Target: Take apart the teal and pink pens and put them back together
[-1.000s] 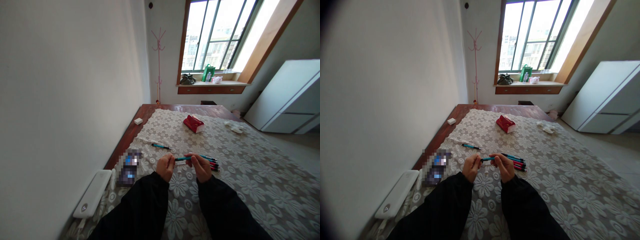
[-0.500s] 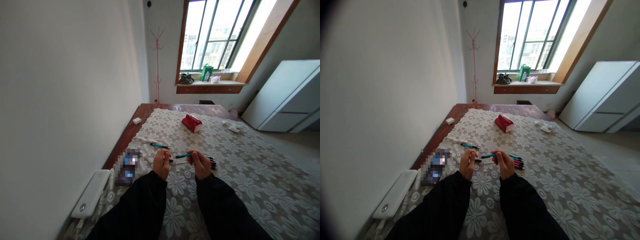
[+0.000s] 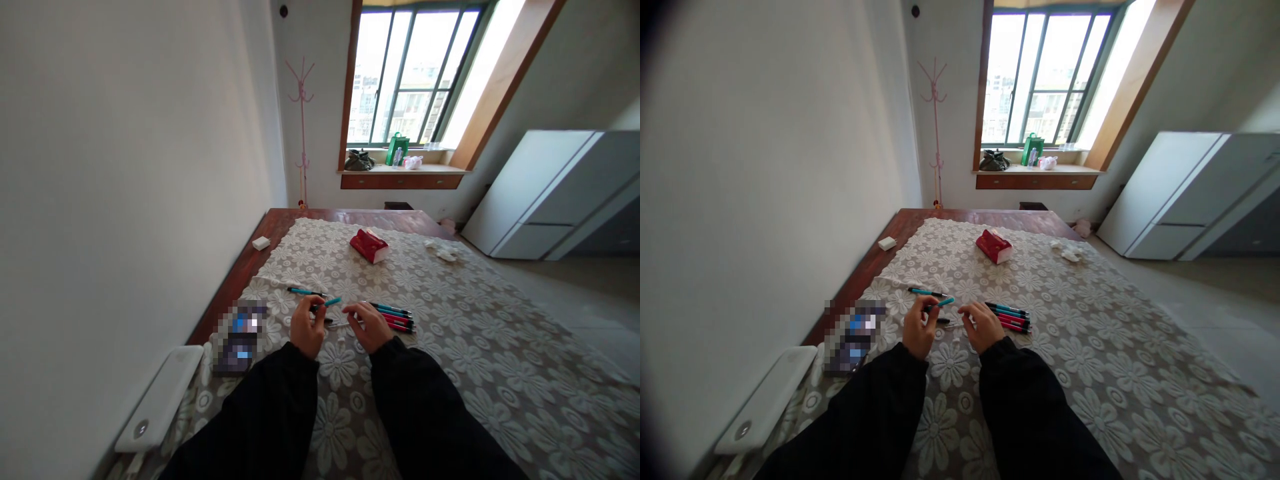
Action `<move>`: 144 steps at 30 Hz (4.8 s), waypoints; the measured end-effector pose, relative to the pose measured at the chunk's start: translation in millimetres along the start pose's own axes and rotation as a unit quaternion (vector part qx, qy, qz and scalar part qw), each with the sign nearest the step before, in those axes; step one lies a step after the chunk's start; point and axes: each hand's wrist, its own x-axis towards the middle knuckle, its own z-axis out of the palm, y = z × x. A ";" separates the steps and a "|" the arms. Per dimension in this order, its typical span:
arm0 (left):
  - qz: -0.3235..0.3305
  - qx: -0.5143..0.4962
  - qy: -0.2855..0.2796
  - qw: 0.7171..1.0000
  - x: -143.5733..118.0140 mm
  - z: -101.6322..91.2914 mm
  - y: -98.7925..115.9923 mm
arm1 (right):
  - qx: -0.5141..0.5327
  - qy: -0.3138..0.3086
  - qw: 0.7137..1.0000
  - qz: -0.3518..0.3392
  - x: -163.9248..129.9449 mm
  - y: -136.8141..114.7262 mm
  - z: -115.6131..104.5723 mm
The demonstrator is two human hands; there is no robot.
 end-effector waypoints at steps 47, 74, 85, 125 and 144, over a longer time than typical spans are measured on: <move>0.056 -0.003 -0.191 0.980 -5.1 -9.1 2.3 | 0.165 0.002 0.984 0.069 -2.7 -10.7 0.6; 0.003 -0.108 -0.216 0.970 -8.3 -3.8 -5.7 | 0.124 0.030 0.991 0.031 -3.4 -20.0 1.0; 0.024 -0.133 -0.135 0.982 -9.7 -5.5 -2.8 | 0.208 0.083 0.974 0.022 -7.2 -35.9 -11.5; 0.053 -0.137 -0.179 0.973 -8.9 -5.8 -2.2 | 0.066 0.071 0.985 -0.146 -14.3 -39.7 1.1; 0.050 -0.085 -0.153 0.983 -8.6 -4.9 -8.7 | -0.005 -0.002 0.987 -0.158 -11.5 -33.0 6.6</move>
